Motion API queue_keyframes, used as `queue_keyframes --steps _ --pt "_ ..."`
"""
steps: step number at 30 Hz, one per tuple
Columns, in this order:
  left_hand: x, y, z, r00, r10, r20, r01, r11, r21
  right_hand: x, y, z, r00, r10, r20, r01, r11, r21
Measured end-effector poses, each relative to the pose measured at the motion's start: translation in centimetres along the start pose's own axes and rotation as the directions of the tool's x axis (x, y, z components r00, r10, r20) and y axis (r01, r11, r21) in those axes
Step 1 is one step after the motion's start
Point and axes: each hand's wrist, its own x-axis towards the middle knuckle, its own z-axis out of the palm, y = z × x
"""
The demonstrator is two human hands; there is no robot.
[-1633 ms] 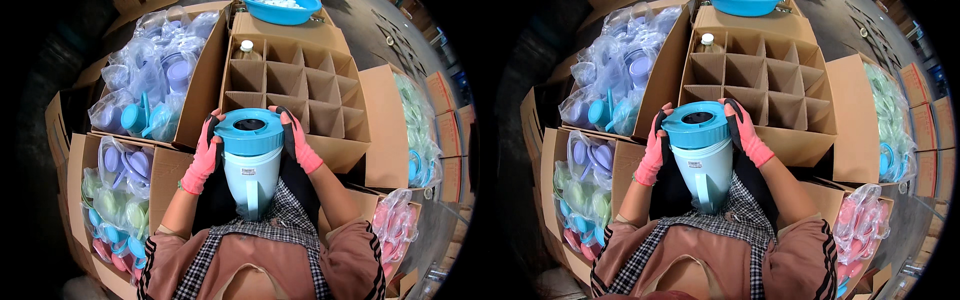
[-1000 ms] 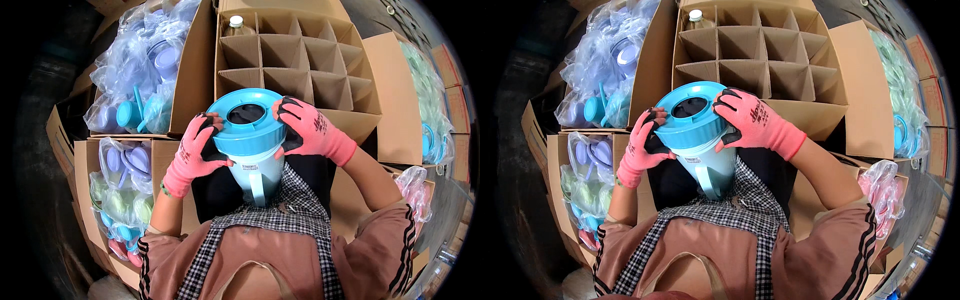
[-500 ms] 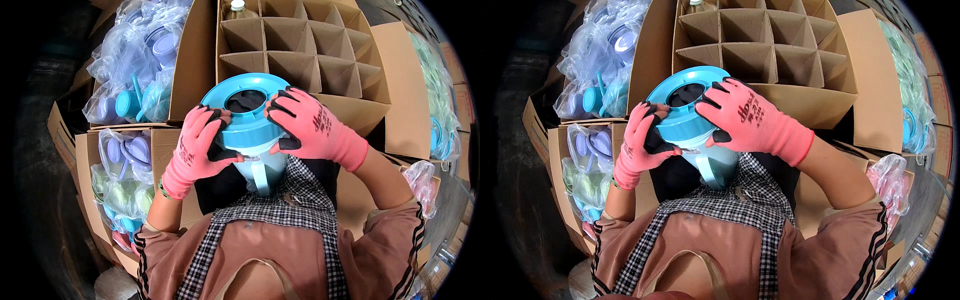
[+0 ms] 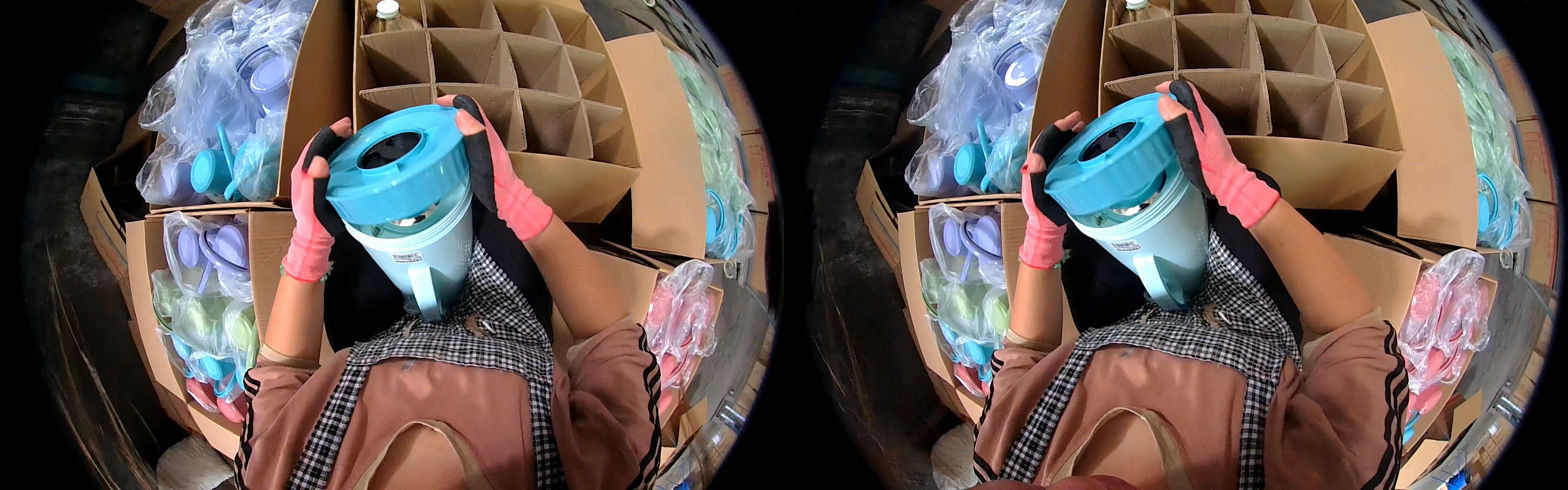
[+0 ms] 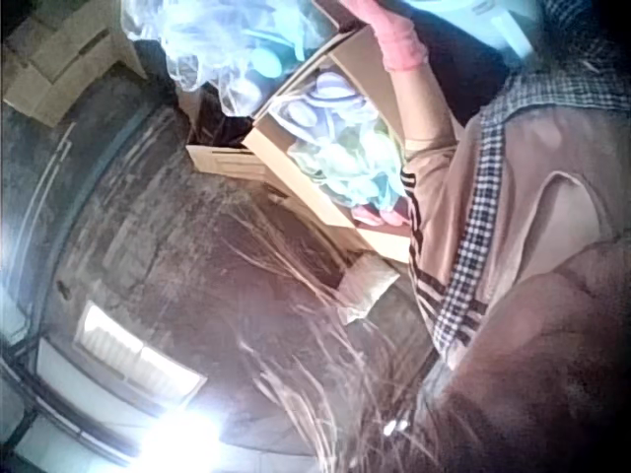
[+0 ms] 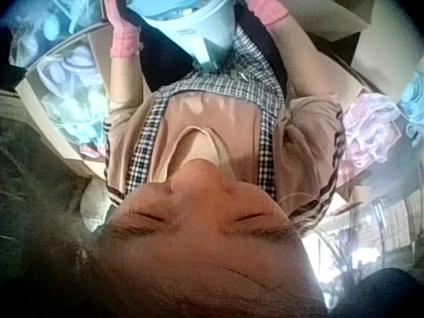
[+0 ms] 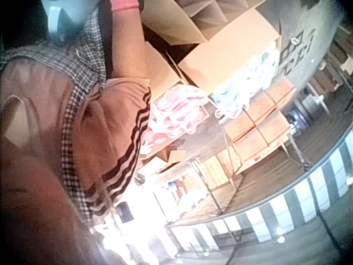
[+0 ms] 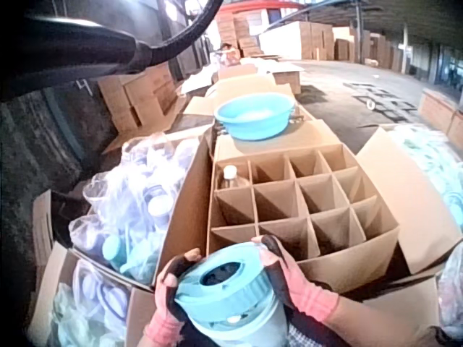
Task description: The person sits on the floor in a warehouse and packs plastic pitchers into cardboard boxes. They remove pitchers from plastic bags, inspect them, and place them into boxes. The person also handles the lids and inner components of the pitchers, ensuring they are assembled correctly before placing them into the packaging.
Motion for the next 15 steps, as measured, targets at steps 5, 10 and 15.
queue_keyframes --steps 5,10,15 --pt "-1.4 1.8 0.9 0.986 0.167 0.017 -0.163 0.926 0.342 -1.5 1.2 -0.6 0.995 -0.03 0.097 0.019 0.993 0.114" --pt "-2.9 1.0 0.3 0.976 0.219 0.014 -0.203 0.875 0.44 -2.2 1.3 -0.3 0.989 -0.07 0.127 0.059 0.995 0.086" --pt "-3.0 1.1 0.4 0.965 0.255 0.066 -0.252 0.825 0.506 -2.7 0.6 -0.9 0.931 -0.34 0.134 0.366 0.861 -0.352"
